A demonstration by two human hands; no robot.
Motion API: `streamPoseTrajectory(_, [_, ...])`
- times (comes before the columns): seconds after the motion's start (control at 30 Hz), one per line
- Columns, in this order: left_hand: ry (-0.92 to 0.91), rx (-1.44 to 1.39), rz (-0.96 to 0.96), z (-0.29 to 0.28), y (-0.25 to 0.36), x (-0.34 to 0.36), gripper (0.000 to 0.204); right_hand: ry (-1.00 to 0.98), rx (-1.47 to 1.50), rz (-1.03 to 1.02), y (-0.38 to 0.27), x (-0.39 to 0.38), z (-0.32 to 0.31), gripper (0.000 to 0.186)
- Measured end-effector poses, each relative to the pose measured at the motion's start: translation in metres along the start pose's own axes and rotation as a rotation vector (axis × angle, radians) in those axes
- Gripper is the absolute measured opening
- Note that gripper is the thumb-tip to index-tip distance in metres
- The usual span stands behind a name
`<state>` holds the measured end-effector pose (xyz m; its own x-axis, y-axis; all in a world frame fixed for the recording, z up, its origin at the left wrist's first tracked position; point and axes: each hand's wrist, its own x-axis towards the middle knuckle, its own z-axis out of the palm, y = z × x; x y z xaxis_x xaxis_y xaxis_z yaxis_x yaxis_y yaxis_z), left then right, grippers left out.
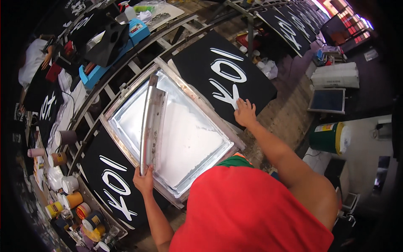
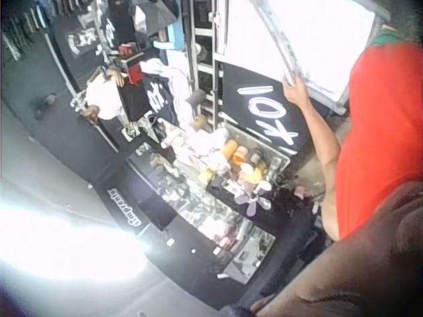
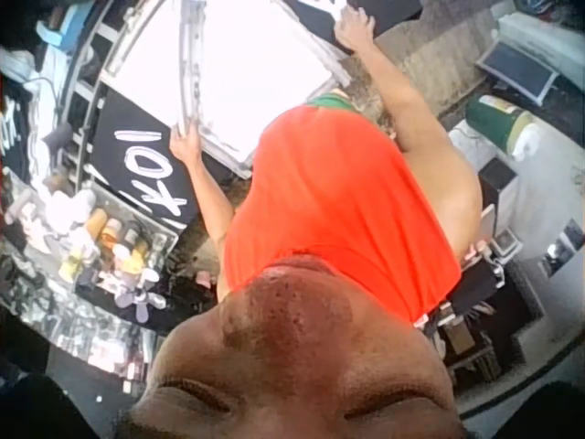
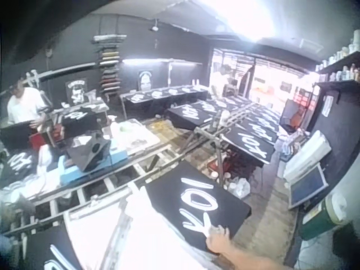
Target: Performing screen printing on several black t-shirts using white ink.
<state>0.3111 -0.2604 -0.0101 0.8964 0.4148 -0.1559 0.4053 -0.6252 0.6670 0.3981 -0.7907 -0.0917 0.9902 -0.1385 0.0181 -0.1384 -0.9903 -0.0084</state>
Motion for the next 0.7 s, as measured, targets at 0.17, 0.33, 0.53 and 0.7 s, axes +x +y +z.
streamPoseTrajectory(0.17, [0.012,0.111,0.007,-0.019,0.016,0.007,0.042,0.358,0.417,-0.111,-0.027,0.059,-0.042,0.039])
streamPoseTrajectory(0.33, [0.112,0.337,0.383,-0.033,0.026,0.045,0.036,0.287,0.340,-0.627,-0.136,0.114,-0.142,0.081])
streamPoseTrajectory(0.53, [0.096,0.423,0.692,-0.056,0.043,0.097,0.033,-0.229,0.133,-0.934,-0.229,0.165,-0.156,0.073])
streamPoseTrajectory(0.7, [-0.168,0.632,0.387,-0.041,0.052,0.190,0.032,-0.274,0.156,-0.794,-0.259,0.227,-0.110,0.039])
